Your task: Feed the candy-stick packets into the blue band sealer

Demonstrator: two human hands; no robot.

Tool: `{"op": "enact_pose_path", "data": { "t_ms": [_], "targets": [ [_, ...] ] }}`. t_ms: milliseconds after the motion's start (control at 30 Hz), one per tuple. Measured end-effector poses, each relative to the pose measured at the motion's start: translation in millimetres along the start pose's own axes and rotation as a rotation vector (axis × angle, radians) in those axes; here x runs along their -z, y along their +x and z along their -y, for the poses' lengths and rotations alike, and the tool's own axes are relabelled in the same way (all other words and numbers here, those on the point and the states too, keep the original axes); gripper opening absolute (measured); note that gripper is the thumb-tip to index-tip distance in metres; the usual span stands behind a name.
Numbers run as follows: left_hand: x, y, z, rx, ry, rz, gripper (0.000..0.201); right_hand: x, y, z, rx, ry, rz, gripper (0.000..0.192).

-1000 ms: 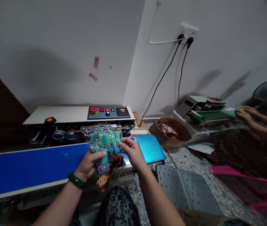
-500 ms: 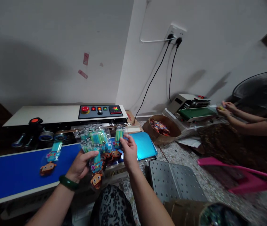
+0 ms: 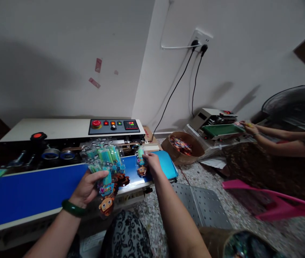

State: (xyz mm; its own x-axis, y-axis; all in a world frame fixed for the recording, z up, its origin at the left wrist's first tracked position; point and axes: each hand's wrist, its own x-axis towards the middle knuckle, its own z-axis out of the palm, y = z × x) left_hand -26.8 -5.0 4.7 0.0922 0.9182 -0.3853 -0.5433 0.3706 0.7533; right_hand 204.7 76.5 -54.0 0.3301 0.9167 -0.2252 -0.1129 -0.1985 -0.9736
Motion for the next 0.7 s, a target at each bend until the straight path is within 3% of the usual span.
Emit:
{"op": "enact_pose_path", "data": {
  "t_ms": [167, 300, 367, 500, 700],
  "targets": [
    [-1.1, 2.2, -0.2, -0.040, 0.001, 0.004, 0.031, -16.6, -18.7, 13.2, 0.057, 0.024, 0.051, 0.028],
    [-3.1, 1.4, 1.8, -0.067, 0.006, 0.044, 0.037, -26.1, -62.7, 32.8, 0.052, 0.131, 0.491, 0.033],
    [-4.5, 0.8, 2.9, -0.077, 0.020, 0.070, 0.039, -30.2, -78.9, 39.9, 0.065, 0.098, 0.620, 0.031],
    [-6.6, 0.4, 4.9, -0.078, 0.061, 0.092, 0.039, -36.1, -88.2, 41.5, 0.111, 0.124, 0.631, 0.019],
    [-10.7, 0.9, 7.6, -0.093, 0.055, 0.048, 0.039, -40.3, -90.2, 32.8, 0.146, 0.199, 0.523, 0.027]
  ]
}}
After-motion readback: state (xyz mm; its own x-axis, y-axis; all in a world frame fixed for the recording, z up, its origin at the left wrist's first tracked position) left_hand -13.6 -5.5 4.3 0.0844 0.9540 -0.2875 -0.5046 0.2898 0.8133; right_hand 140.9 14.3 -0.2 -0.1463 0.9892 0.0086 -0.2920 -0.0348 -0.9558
